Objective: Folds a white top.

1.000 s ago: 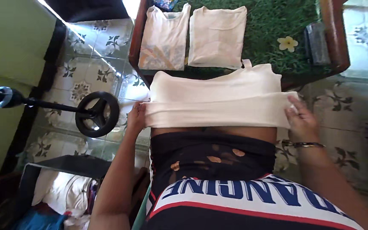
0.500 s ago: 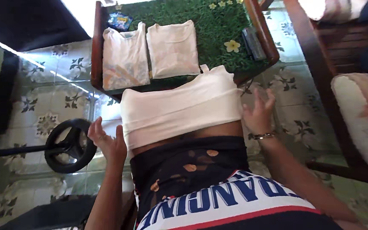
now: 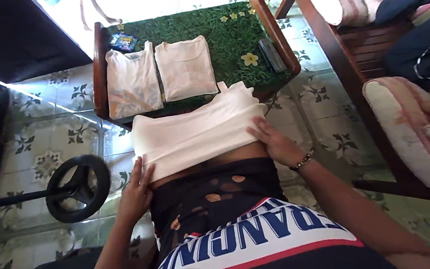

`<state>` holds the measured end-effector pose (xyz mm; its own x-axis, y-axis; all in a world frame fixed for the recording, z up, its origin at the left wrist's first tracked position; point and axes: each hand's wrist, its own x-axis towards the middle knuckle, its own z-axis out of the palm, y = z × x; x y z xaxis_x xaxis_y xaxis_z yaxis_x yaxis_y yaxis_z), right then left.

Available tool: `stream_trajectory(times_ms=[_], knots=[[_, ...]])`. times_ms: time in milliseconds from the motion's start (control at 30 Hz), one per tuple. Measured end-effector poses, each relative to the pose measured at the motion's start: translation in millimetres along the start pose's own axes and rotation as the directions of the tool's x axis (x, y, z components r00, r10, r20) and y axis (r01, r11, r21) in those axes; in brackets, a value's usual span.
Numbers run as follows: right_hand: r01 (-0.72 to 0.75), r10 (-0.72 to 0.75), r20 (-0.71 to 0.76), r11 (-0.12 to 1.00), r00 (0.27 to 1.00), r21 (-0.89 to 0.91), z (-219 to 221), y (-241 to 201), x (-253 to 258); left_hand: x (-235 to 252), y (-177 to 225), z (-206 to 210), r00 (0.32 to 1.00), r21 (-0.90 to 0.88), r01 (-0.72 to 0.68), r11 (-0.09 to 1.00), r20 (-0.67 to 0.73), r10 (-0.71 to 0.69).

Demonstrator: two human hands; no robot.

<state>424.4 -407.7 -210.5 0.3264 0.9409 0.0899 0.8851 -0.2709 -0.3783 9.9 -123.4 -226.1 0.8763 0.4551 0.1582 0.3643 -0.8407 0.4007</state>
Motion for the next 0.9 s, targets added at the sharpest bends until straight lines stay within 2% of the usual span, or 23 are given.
stream_trajectory(times_ms=[133,233,333,467,567,667,733,800,900], knots=[[-0.051,0.022,-0.28,0.994,0.96,-0.094,13,-9,-1,3,10,-8,0.989,0.192,0.023,0.981,-0.151,0.006],[-0.043,-0.008,-0.354,0.99,0.935,-0.138,12,-2,-7,-2,12,-6,0.981,0.227,0.019,0.974,-0.194,0.026],[-0.009,-0.026,-0.284,0.993,0.959,-0.119,-10,3,-19,-8,20,-22,0.987,0.141,0.029,0.99,-0.158,-0.006],[0.068,-0.086,-0.137,0.989,0.987,-0.132,-35,0,-41,-18,29,-42,0.998,0.12,-0.018,0.993,-0.058,0.026],[0.149,-0.153,-0.023,0.98,0.988,-0.135,-37,0,-49,-19,14,-45,0.999,0.037,-0.013,0.999,0.039,0.012],[0.164,-0.17,-0.086,0.984,0.982,-0.066,-41,8,-24,21,-8,-64,0.985,-0.059,0.169,0.984,0.052,-0.166],[0.107,-0.112,-0.133,0.993,0.985,-0.042,-51,12,19,70,-25,-79,0.918,-0.104,0.389,0.915,0.124,-0.376],[-0.011,0.012,-0.068,1.0,0.998,0.01,-61,18,77,118,-49,-79,0.819,-0.214,0.569,0.794,0.242,-0.521],[-0.176,0.162,0.138,0.98,0.977,0.094,-61,34,158,173,-79,-62,0.702,-0.37,0.709,0.6,0.451,-0.551]])
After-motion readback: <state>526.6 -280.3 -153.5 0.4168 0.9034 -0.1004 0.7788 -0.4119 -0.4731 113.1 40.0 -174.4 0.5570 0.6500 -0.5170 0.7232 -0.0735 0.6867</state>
